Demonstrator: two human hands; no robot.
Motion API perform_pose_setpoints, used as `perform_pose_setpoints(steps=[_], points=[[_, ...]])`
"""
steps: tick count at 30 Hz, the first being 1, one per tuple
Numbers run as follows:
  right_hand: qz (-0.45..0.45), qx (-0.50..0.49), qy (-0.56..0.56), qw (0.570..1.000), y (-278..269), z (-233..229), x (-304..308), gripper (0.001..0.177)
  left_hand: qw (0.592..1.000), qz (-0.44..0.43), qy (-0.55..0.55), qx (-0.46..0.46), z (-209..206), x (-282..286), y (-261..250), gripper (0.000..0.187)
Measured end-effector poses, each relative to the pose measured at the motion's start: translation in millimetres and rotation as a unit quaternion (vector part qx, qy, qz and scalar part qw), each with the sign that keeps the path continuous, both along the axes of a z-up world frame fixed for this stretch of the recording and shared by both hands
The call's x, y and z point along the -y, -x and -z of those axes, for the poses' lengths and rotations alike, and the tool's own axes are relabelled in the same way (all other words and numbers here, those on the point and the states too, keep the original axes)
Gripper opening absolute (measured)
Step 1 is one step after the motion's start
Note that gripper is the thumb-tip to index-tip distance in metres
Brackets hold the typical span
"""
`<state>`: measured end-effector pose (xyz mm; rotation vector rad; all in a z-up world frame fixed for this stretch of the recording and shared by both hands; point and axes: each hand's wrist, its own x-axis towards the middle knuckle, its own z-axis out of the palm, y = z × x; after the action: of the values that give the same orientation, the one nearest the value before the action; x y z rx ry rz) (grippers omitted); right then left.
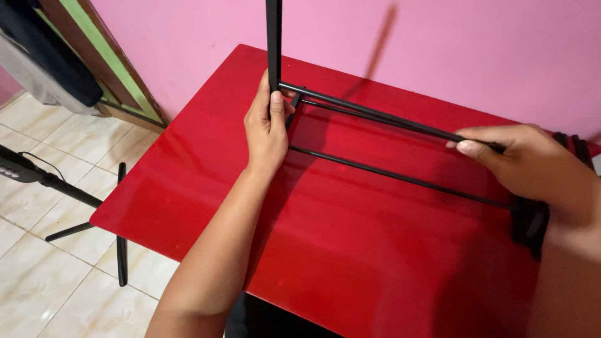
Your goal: The person assembles a black metal frame on a red table. They connect two curved end pieces with two long rods, then attach two vertical legs to the frame. The person uses a yellow cloth to wipe the frame during assembly.
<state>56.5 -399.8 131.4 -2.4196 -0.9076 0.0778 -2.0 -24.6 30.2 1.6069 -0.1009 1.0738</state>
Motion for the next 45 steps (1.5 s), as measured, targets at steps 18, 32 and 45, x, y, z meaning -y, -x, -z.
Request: perform_pose_setpoints(steps=[18, 32, 45], points=[[0.005, 0.210, 0.028, 0.977, 49.9, -10.9, -19.2, 0.033, 0.997, -0.071, 0.004, 0.000, 12.0, -3.9, -7.4, 0.047], [0.193, 0.244, -0.158, 0.937, 28.5, 1.1, 154.2, 0.034, 0.906, -0.117, -0.286, 0.289, -54.2, 60.1, 39.4, 0.037], [0.179, -0.035, -0.251, 0.951, 31.7, -7.4, 110.2, 0.025, 0.833, 0.020, -0.553, -0.012, -84.4, 232.4, 5.1, 0.035]])
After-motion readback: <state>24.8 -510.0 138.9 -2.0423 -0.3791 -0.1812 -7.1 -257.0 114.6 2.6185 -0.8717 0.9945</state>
